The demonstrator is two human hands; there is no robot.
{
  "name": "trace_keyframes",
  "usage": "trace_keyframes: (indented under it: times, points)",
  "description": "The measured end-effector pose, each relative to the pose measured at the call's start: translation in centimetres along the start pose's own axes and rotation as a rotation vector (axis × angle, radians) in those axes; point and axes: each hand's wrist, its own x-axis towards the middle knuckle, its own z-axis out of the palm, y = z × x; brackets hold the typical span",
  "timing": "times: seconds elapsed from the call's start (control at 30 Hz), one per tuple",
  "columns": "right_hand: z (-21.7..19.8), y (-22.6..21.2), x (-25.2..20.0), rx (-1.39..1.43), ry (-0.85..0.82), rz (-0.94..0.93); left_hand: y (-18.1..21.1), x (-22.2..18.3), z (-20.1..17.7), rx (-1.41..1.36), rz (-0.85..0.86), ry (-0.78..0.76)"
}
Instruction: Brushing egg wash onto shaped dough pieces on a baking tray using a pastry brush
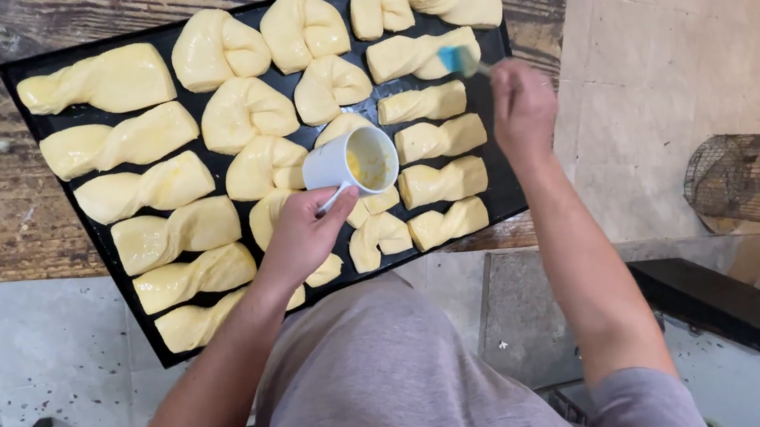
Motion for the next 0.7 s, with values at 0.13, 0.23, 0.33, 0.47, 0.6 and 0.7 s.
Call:
trace_keyframes:
  times: [0.13, 0.23, 0.33, 0.47, 0.6, 0.7]
  points:
    - [-4.1, -4.1, 1.7, 0.137, 0.094, 0.172, 0.2, 0.5, 0.2, 0.026, 0.011, 0.003]
    - [-6.9, -9.5, 0.0, 0.432, 0.278, 0.199, -0.4, 1.0, 0.9, 0.007, -0.010, 0.039]
    - [-9.0, -14.3, -0.6, 0.693, 0.432, 0.181, -1.3, 1.5, 1.4, 0.047, -0.024, 0.055]
    - [-7.8, -17.0, 1.2, 0.582, 0.044, 0.266, -0.6, 1.8, 1.8, 0.021, 0.021, 0.021]
    - [-5.9, -18.4, 1.3, 0.465, -0.051, 0.287, -1.2, 2.7, 2.6, 0.035, 0.019, -0.009]
    - [-7.3, -19.3, 2.9, 0.447, -0.216, 0.286, -1.6, 3.5, 2.2, 0.054, 0.011, -0.014]
